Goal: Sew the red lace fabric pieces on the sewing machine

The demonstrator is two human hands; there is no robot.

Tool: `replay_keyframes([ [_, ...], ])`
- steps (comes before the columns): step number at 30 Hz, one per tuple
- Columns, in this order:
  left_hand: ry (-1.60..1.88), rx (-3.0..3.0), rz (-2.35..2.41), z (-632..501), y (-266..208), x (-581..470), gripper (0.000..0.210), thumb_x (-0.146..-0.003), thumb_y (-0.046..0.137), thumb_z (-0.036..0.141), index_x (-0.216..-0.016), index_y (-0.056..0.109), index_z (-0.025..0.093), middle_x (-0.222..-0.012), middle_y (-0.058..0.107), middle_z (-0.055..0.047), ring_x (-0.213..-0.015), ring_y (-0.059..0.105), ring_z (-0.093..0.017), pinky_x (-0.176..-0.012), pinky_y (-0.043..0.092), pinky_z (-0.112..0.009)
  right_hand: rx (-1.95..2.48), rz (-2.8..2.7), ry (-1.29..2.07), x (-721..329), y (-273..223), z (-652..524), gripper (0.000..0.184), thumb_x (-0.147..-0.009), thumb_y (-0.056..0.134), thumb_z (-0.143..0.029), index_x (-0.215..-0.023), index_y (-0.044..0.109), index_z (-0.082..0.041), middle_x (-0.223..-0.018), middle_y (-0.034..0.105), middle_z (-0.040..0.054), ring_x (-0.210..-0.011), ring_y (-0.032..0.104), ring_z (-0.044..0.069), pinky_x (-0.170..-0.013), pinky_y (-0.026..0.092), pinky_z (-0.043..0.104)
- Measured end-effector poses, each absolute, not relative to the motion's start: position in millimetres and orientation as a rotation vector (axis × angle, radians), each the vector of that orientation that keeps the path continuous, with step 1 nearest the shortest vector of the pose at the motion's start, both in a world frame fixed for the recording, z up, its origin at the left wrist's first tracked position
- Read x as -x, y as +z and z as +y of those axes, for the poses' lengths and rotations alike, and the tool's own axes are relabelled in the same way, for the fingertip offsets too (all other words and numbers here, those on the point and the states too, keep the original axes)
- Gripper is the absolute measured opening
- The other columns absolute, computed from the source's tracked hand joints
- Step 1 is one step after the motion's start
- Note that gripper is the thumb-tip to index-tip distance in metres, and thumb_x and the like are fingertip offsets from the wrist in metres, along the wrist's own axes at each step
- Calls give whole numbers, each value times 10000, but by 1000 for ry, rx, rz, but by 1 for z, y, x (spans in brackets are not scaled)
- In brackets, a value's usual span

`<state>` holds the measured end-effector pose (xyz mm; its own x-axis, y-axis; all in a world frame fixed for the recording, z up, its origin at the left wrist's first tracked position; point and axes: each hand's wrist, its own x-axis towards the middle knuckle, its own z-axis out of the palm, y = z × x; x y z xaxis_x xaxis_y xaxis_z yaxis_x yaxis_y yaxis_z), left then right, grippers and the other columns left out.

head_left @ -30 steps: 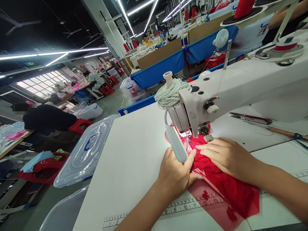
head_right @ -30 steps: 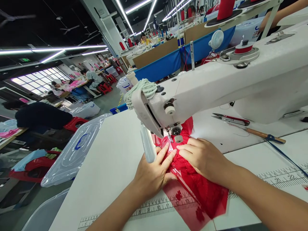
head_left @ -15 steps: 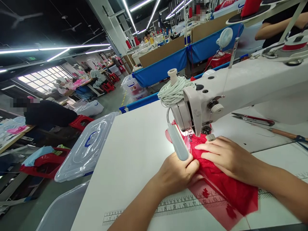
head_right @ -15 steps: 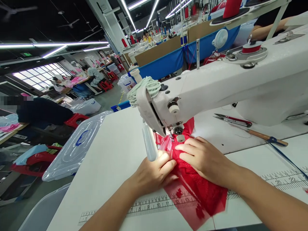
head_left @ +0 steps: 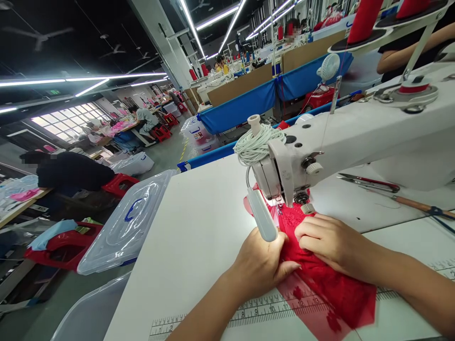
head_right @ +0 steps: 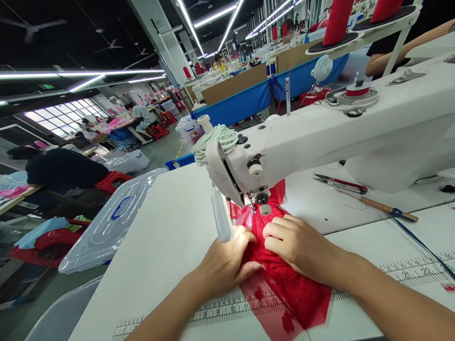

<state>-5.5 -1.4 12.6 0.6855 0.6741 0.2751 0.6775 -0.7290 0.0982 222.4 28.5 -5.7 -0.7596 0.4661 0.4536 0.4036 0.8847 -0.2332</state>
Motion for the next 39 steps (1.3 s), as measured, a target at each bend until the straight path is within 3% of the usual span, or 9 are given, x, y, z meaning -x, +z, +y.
replay_keyframes([
  [3,-387,2824,-1140,-2,11,7,683,-1021,144,575,-1252,557,83,-886,616,-111,-689,568,-206,-621,497,-342,622,-2533,152,-222,-6,29,252,-818,416,21,-743,509,-201,-812,606,21,-704,446,163,-647,359,291],
  [7,-374,2752,-1078,-3,8,8,777,-1004,79,599,-1289,591,89,-1110,646,-190,-852,637,-236,-703,523,-353,660,-2505,120,-222,-5,28,271,-745,401,46,-719,501,-205,-710,536,10,-668,397,172,-638,345,292],
  [10,-381,2681,-1064,-5,6,8,799,-991,70,622,-1313,598,115,-1242,626,-208,-991,630,-269,-750,521,-365,686,-2477,106,-222,-6,28,292,-753,403,36,-829,568,-192,-751,553,23,-697,418,180,-662,358,299],
  [12,-379,2649,-1066,-7,6,8,795,-988,74,628,-1324,597,133,-1199,650,-200,-955,630,-265,-742,508,-365,697,-2481,101,-222,-7,28,307,-766,399,33,-876,584,-186,-772,562,31,-708,430,182,-678,365,302],
  [16,-414,2630,-1079,-9,9,6,787,-990,75,625,-1283,631,152,-1035,690,-159,-813,616,-236,-680,467,-341,722,-2499,116,-222,-8,29,277,-753,398,41,-763,546,-194,-742,540,27,-678,402,176,-647,342,296],
  [25,-485,2608,-1053,-7,10,2,815,-986,51,624,-1231,667,150,-933,681,-137,-806,589,-256,-681,430,-349,700,-2460,98,-222,-7,30,270,-768,402,39,-747,553,-184,-720,538,24,-679,395,174,-635,328,294],
  [31,-465,2597,-1069,-7,11,2,863,-971,-8,628,-1222,673,162,-1052,690,-156,-816,591,-250,-699,434,-362,698,-2453,60,-222,-7,31,264,-741,415,44,-753,547,-185,-719,535,21,-675,396,174,-629,321,296],
  [36,-421,2574,-1061,-6,8,4,813,-990,45,620,-1282,645,157,-1211,662,-162,-928,599,-263,-748,443,-366,699,-2443,31,-222,-10,34,279,-726,404,55,-750,542,-186,-716,523,21,-664,384,174,-619,317,293],
  [39,-397,2564,-1073,-4,6,6,782,-988,97,641,-1301,637,170,-1206,663,-164,-925,605,-263,-768,447,-372,707,-2446,-4,-221,-12,36,287,-721,396,60,-752,540,-186,-721,525,22,-662,377,175,-620,321,295],
])
